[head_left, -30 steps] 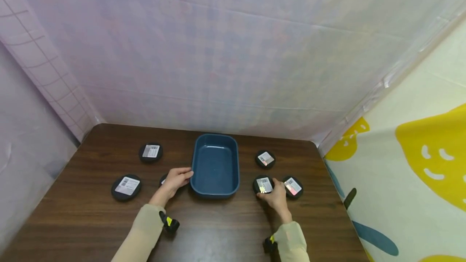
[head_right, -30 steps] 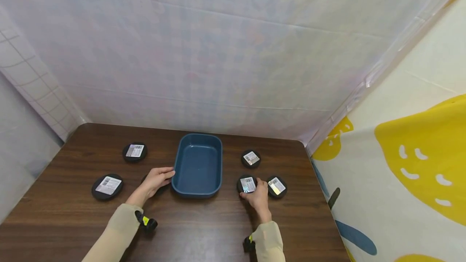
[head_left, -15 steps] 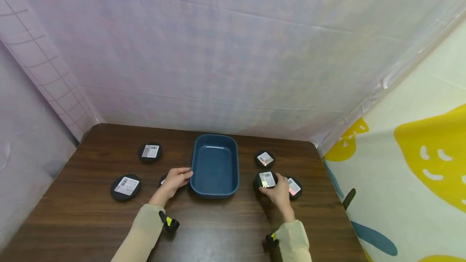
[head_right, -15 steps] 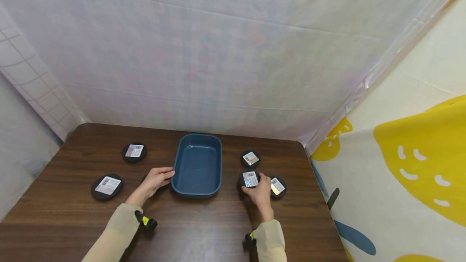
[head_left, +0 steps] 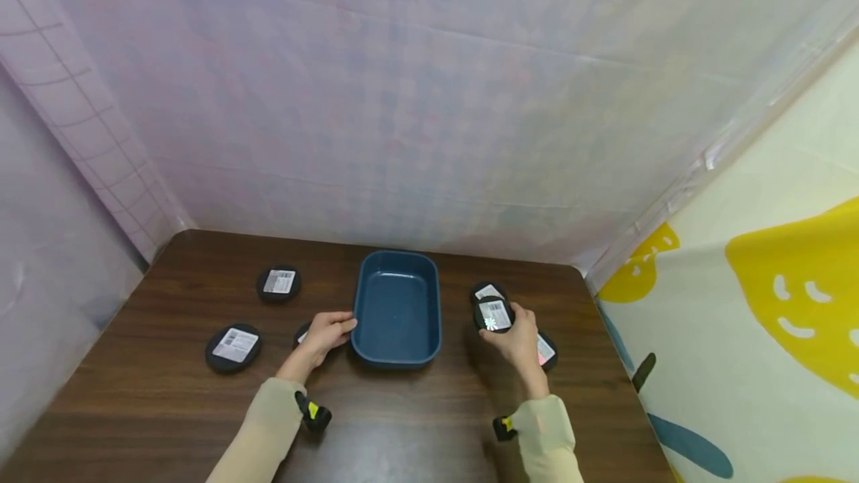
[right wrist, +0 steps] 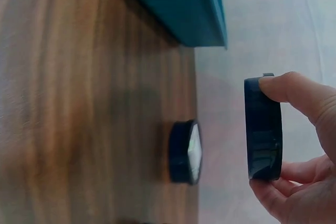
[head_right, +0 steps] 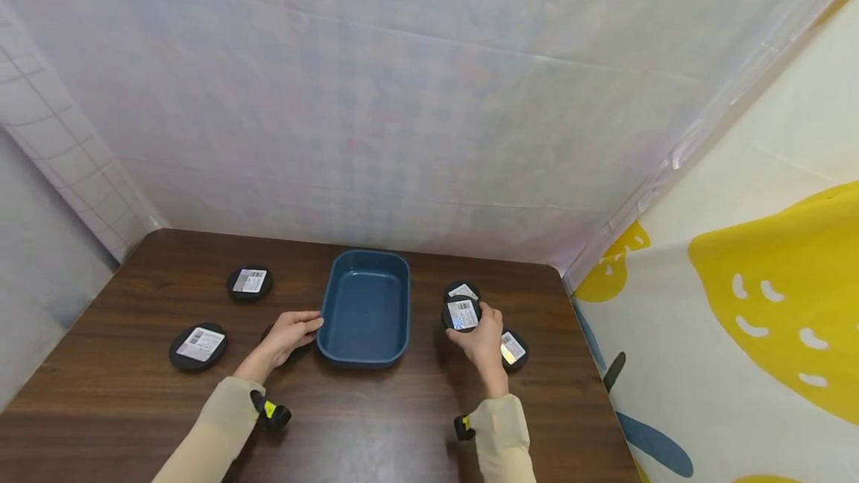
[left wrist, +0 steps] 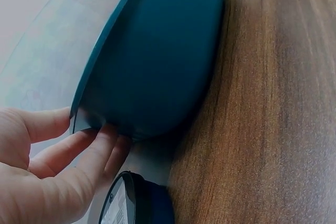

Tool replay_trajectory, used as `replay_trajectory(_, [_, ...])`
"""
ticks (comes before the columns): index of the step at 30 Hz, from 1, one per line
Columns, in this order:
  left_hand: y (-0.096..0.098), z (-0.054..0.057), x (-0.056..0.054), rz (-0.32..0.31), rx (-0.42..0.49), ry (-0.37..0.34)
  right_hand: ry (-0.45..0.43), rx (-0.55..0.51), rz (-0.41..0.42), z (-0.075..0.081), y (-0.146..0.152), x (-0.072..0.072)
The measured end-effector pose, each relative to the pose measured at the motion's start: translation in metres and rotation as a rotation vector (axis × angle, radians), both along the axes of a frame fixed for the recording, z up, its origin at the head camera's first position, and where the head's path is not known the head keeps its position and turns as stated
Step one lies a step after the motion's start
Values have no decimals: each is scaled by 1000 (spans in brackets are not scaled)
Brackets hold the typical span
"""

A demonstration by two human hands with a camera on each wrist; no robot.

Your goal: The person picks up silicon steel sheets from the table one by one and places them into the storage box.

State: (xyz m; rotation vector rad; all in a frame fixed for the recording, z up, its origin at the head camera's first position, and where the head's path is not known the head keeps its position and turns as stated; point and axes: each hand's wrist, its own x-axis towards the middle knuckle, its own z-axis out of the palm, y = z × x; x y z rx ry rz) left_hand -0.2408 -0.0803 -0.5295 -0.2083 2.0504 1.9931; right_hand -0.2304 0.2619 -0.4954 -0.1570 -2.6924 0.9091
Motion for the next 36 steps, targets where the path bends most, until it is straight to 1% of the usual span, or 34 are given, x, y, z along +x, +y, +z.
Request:
replay_trajectory(7, [2, 1, 2, -9, -4, 3, 45, -12, 34, 14, -10, -2])
replay_trajectory(17, [2, 1, 1, 3, -6, 7, 53, -25, 81, 31, -34, -10])
replay_trajectory(19, [2, 1, 1, -3, -10, 10, 60, -32, 88, 34, -40, -11])
replay_trajectory(24, [1, 1, 2, -4, -19, 3, 79, -49, 115, 38, -54, -10])
replay_trajectory(31, [2, 1, 3, -4, -19, 3, 75, -37, 141, 39, -69, -9])
replay_trajectory(33, [2, 1, 3, -6, -22, 3, 82, -42, 159, 40, -73, -9])
replay_trajectory(36, [2, 1, 2, -3, -27, -2, 118, -57, 186, 40, -81, -9])
